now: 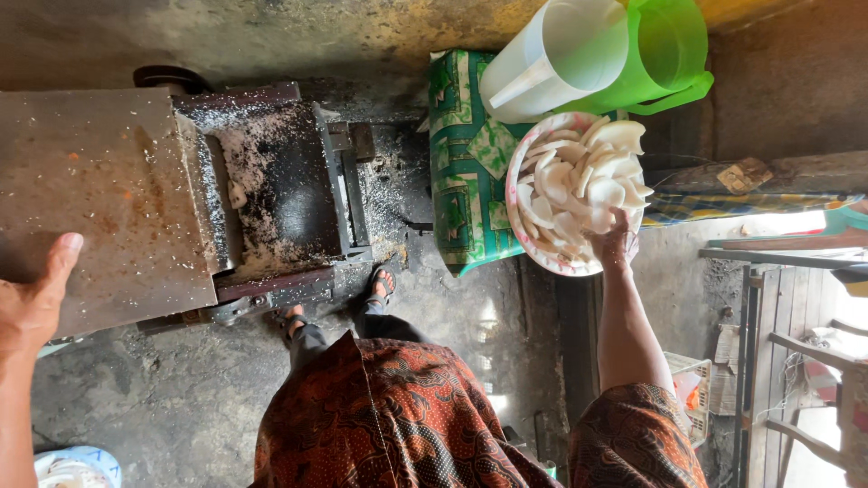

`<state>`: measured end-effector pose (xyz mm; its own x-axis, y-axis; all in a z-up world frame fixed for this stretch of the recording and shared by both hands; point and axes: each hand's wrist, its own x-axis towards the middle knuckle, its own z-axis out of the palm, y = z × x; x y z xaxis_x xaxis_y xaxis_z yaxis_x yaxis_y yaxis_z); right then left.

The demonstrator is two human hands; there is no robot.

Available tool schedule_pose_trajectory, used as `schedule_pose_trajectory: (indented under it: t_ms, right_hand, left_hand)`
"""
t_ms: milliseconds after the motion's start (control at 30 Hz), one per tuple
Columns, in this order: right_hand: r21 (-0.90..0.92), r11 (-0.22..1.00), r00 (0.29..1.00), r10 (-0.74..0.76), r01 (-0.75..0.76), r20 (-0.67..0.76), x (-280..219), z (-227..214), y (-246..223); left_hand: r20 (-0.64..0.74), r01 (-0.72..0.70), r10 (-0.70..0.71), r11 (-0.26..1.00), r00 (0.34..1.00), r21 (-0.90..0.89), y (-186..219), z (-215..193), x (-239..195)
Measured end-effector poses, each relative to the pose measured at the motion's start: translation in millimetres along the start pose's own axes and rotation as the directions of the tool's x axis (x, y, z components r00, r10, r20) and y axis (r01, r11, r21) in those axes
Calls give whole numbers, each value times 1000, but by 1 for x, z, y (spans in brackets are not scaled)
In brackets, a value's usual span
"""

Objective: The person grates white vegetable pieces using a manual grater, collecting the grated material into a pink bowl. They repeatedly pick up pieces from a white bowl, grate them, and place the remaining pieces back into the bowl.

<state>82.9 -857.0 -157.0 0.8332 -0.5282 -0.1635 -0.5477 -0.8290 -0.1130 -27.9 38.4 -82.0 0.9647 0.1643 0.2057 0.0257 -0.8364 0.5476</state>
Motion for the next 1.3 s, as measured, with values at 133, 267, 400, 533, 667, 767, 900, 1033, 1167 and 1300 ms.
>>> schedule_pose_trajectory:
  t_ms: [133, 267, 400, 533, 667, 767, 900, 1033, 1167, 1300]
  right_hand:
    - [-136, 990, 993, 60, -46, 102, -3, -23, -10]
    - [-365, 919, 986, -113, 152, 126, -4, -36, 10]
    - [-506, 774, 922, -360, 380, 141, -2, -49, 21]
    - [-121, 901, 903, -426, 417, -56, -13, -82, -3]
    - [526, 776, 922, -385, 347, -41, -72, -137, -98]
    - [861, 423, 761, -645, 282, 67, -143, -178, -205]
    - [862, 424, 601, -777, 278, 188, -208, -168, -334]
    - [678, 409, 379, -903, 610, 204, -233, -107, -410]
    - [422, 513, 498, -853, 747, 156, -236, -55, -446]
    - [257, 615, 577, -788, 745, 214, -253, -52, -468]
  left_hand:
    - [10, 37, -37, 999, 999, -3, -8, 7, 1]
    - [-79, 103, -111, 990, 991, -92, 52, -9, 20]
    - [-87, 113, -102, 985, 991, 128, 68, -25, 28]
    - [-163, -46, 108, 937, 981, 347, 70, -31, 33]
    - [-89, 120, -96, 934, 991, 336, 71, -32, 36]
    - [-113, 109, -72, 927, 991, 359, 74, -33, 34]
    - [-70, 184, -170, 929, 983, 322, 71, -32, 35]
    - [-155, 122, -76, 941, 985, 316, 64, -28, 32]
    - [-193, 111, -54, 948, 980, 298, 62, -27, 31]
    - [-169, 97, -61, 972, 984, 214, 68, -34, 33]
